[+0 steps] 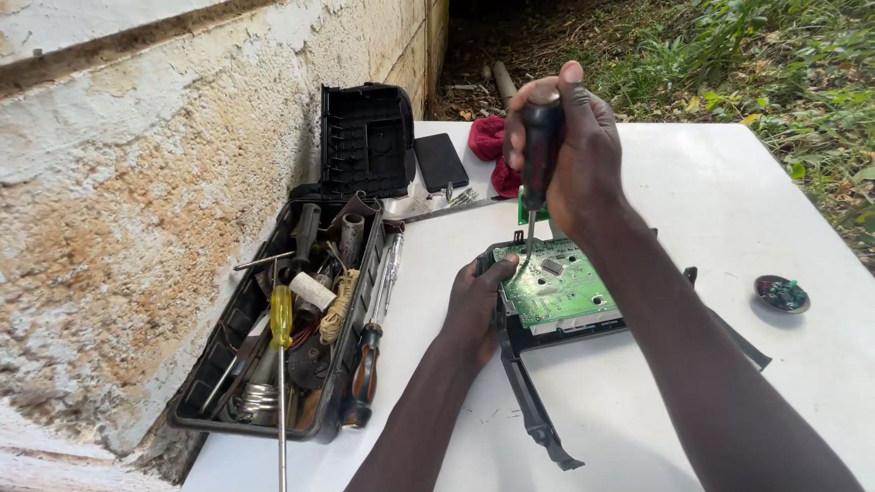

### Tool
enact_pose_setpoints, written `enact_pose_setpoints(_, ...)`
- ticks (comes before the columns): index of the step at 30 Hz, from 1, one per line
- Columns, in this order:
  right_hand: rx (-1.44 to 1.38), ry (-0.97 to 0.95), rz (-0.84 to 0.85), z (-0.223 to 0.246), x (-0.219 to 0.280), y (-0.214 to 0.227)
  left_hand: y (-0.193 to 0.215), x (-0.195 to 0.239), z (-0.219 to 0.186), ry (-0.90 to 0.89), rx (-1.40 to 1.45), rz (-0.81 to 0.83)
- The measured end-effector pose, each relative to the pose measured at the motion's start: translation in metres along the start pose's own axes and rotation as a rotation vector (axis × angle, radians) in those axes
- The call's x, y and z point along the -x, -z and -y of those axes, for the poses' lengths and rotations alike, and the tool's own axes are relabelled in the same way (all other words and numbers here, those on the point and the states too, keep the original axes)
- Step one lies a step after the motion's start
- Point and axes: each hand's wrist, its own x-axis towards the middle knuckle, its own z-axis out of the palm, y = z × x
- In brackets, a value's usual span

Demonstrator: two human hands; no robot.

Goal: Repairing an electronic circuit board by unscrewing components and repositioning parts

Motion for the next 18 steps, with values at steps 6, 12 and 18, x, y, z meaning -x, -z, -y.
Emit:
enact_pose_setpoints(6,0.080,0.286,-0.010,0.002,0.008,-0.004,0.002,-0.003,0.001,-0.011,0.011,-0.007)
enact_pose_setpoints(12,0.055,0.110,-0.056,0.005,-0.003,0.013,0.003,-0.003,0.004,-0.007,-0.002,-0.013)
enact_pose_setpoints(18,-0.006,-0.032,-0.014,0.012,0.001,0.003,0.000,-0.002,0.002,-0.004,-0.001,-0.020)
